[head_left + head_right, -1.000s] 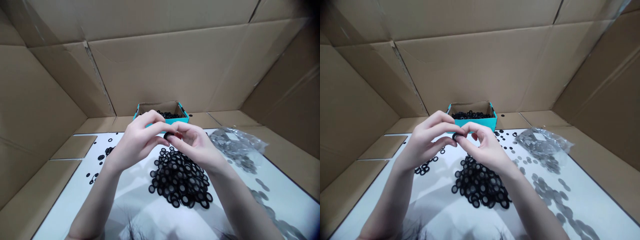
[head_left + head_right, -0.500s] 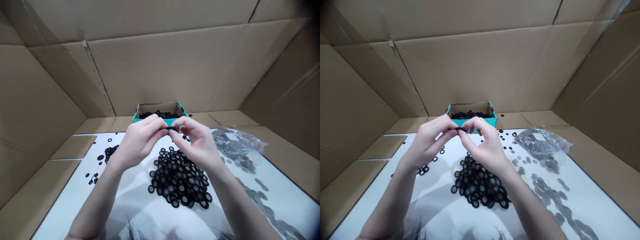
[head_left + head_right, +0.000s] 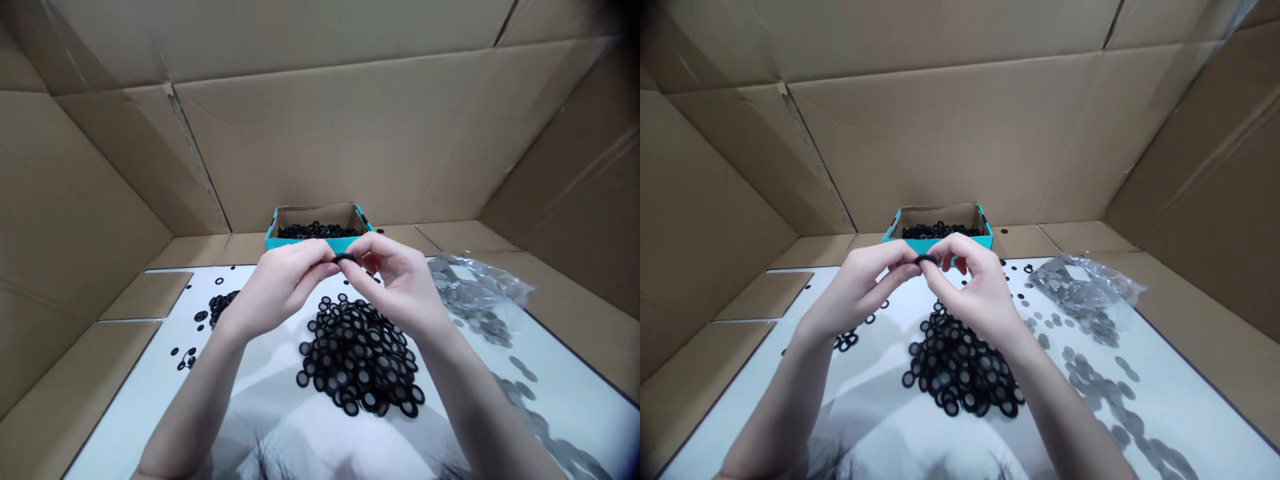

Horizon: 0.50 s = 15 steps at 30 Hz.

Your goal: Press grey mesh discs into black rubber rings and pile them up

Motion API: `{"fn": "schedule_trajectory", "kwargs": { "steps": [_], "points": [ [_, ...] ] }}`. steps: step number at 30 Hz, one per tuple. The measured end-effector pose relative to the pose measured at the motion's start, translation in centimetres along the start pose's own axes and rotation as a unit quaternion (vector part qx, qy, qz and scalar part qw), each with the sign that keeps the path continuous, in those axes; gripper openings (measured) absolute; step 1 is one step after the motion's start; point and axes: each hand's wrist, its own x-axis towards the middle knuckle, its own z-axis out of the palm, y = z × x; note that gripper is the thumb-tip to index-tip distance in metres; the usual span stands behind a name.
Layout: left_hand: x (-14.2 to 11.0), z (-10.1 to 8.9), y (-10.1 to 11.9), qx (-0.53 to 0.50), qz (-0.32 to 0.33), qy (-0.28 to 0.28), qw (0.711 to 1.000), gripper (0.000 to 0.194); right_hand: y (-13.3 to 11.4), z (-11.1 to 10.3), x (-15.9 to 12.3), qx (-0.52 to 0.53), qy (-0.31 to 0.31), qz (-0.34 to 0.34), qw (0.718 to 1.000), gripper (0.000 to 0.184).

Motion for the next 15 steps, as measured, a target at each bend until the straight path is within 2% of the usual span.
{"fn": "schedule_trajectory", "kwargs": {
  "steps": [4,9,12,15],
  "points": [
    [-0.2,-0.4,0.1,0.039,0.005,-0.035,0.999,0.023,-0.1,-0.2,-0.1,-0.03,0.004,-0.049,0.998,0.01],
    [-0.4,-0.8,-0.1,0.104,0.021,-0.067,0.992,0.025,-0.3,-0.9,0.0,-0.101,-0.075,-0.106,0.986,0.011],
    [-0.4,-0.7,-0.2,0.097,0.025,-0.066,0.993,0.023,-0.4,-1.2,0.1,-0.097,-0.092,-0.107,0.985,0.012],
    [-0.2,-0.6,-0.1,0.07,0.019,-0.043,0.996,0.018,-0.2,-1.0,0.2,-0.068,-0.062,-0.071,0.993,0.009]
  ]
}}
